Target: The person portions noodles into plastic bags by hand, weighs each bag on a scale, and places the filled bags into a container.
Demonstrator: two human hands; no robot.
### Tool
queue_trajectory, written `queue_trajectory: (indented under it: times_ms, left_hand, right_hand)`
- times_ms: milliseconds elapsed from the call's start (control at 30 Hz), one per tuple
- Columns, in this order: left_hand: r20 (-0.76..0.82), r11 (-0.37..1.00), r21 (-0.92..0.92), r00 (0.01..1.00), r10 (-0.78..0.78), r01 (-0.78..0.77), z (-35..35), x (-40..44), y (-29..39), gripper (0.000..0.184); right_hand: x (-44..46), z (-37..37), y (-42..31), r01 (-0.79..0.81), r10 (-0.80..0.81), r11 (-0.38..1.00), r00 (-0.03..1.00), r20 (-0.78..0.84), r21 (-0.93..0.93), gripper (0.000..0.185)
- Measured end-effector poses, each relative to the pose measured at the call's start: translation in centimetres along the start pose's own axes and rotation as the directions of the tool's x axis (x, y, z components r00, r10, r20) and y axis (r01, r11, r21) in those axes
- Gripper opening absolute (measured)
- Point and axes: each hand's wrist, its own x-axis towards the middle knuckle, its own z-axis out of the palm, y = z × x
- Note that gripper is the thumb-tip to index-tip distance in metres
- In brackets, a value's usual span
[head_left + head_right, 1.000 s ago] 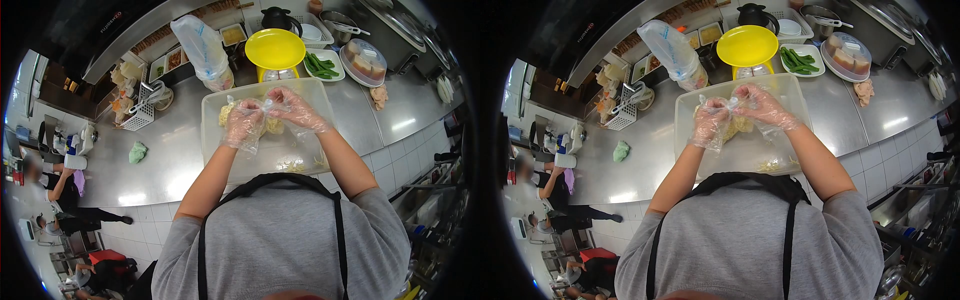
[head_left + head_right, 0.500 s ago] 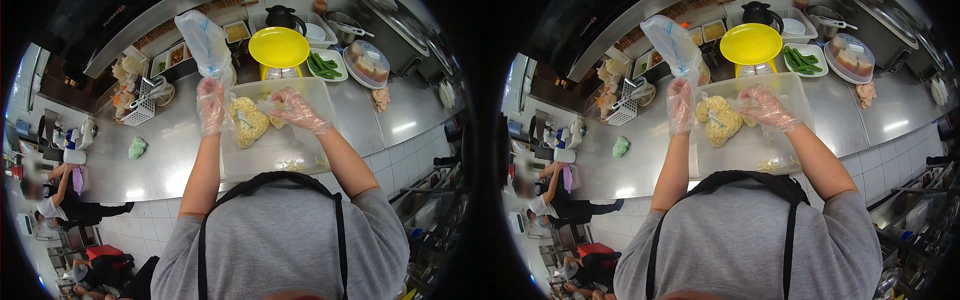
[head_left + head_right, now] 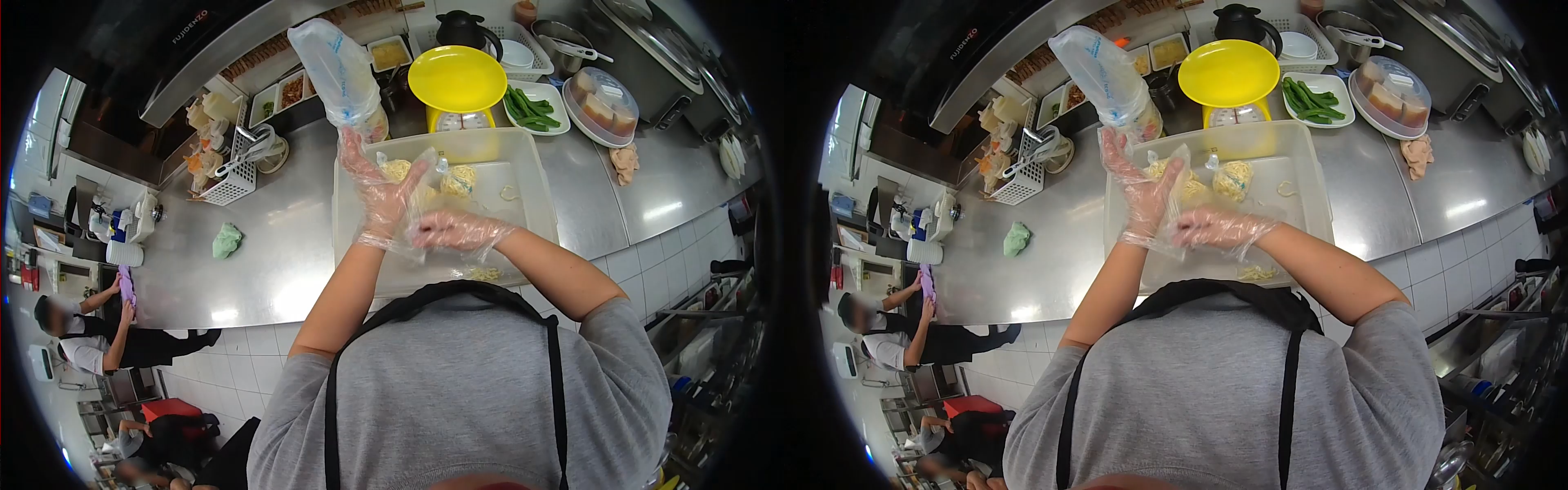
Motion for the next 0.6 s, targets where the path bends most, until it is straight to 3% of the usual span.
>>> queue_trajectory:
  times_ms: [100, 167, 200, 233, 267, 300, 333, 433, 467, 533, 600]
  left_hand:
    - [-0.012, 1.000, -0.010, 1.000, -0.020, 0.020, -0.2, 0.5, -0.4, 0.100]
    - [-0.033, 0.999, -0.006, 0.998, -0.045, 0.044, -0.4, 1.0, -3.0, 0.092]
    - [0.074, 0.965, -0.106, 0.970, -0.233, 0.240, -0.4, 0.6, -6.7, 0.079]
    - [0.196, 0.882, -0.180, 0.895, -0.401, 0.434, -0.4, 0.2, -8.8, 0.067]
    - [0.195, 0.881, -0.178, 0.893, -0.405, 0.438, -0.8, 0.3, -8.4, 0.067]
    - [0.311, 0.854, -0.013, 0.814, -0.491, 0.520, -1.2, 0.5, -8.1, 0.059]
    - [0.403, 0.808, 0.158, 0.710, -0.578, 0.568, -1.5, 0.7, -7.7, 0.053]
    - [0.488, 0.835, 0.323, 0.677, -0.551, 0.447, -0.4, -0.6, -8.2, 0.056]
    - [0.488, 0.832, 0.324, 0.674, -0.555, 0.450, -0.4, -0.5, -8.3, 0.056]
    - [0.656, 0.746, 0.372, 0.412, -0.632, 0.552, -0.7, 0.2, -8.6, 0.064]
    - [0.731, 0.784, 0.306, 0.394, -0.557, 0.541, -0.8, -0.5, -7.9, 0.065]
  right_hand:
    - [0.0, 0.6, -0.5, -0.001, 0.001, 1.000, 0.993, 0.116, -0.005, 0.024]
    - [0.2, 0.0, -0.9, -0.009, 0.030, 0.986, 0.992, 0.126, -0.169, 0.022]
    - [0.2, -0.3, -0.8, -0.009, 0.030, 0.986, 0.991, 0.127, -0.166, 0.022]
    - [0.2, -0.7, -0.7, 0.044, -0.008, 0.909, 0.996, 0.088, -0.415, 0.023]
    - [0.1, -1.0, -0.5, 0.082, -0.056, 0.766, 0.997, 0.061, -0.637, 0.025]
    - [0.1, -1.3, 0.1, 0.084, -0.056, 0.768, 0.996, 0.063, -0.635, 0.025]
    - [0.1, -1.6, 1.2, 0.089, -0.145, 0.791, 0.988, -0.044, -0.605, 0.030]
    - [0.3, -1.8, 2.1, 0.076, -0.276, 0.785, 0.931, -0.238, -0.614, 0.045]
    - [0.3, -1.7, 2.3, 0.050, -0.326, 0.759, 0.892, -0.313, -0.649, 0.055]
    - [0.6, -1.5, 2.4, 0.121, -0.370, 0.766, 0.887, -0.278, -0.631, 0.065]
    - [0.4, -1.4, 2.4, 0.188, -0.415, 0.766, 0.874, -0.251, -0.615, 0.075]
